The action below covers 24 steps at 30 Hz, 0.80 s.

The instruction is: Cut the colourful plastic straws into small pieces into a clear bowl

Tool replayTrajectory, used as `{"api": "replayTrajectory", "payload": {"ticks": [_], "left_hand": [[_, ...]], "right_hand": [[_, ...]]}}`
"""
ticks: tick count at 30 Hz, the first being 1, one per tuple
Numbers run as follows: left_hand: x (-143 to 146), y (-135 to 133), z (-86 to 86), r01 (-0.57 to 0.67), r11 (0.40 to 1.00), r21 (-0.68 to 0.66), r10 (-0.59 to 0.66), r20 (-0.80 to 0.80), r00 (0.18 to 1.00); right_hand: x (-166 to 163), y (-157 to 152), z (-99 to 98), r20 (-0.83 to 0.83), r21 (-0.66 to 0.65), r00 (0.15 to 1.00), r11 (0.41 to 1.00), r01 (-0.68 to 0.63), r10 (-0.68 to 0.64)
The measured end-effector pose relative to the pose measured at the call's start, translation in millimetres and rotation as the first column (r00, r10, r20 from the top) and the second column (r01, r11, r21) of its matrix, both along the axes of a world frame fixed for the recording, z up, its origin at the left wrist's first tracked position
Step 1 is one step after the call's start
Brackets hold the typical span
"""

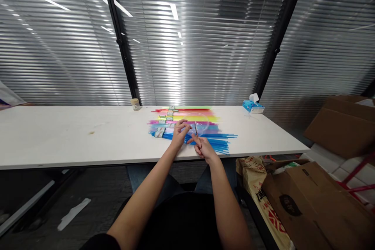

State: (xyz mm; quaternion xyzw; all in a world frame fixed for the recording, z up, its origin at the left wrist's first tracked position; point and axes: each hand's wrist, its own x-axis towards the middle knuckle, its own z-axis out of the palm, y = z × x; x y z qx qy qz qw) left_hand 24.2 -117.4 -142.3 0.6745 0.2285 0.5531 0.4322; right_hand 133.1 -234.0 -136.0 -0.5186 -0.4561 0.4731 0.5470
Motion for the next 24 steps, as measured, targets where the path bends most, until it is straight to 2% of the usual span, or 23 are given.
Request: {"api": "replayTrajectory", "payload": {"ticks": [11, 15, 24], "left_hand": [[-0.3, 4.2, -0.5, -0.088, 0.996, -0.017, 0.089, 0.08, 0.993], [0.8, 4.3, 0.0, -0.108, 0.994, -0.027, 0.11, 0.083, 0.991], [-0.1, 1.8, 0.9, -0.059, 0.998, -0.037, 0.061, 0.039, 0.997]], "right_hand": [[1.6, 4.2, -6.7, -0.017, 0.013, 0.998, 0.998, 0.054, -0.053], [1.5, 2.3, -3.6, -0.016, 0.009, 0.999, 0.999, 0.032, -0.032], [1.2, -0.3, -0.1, 0.017, 0.001, 1.0, 1.0, -0.023, 0.023]]}}
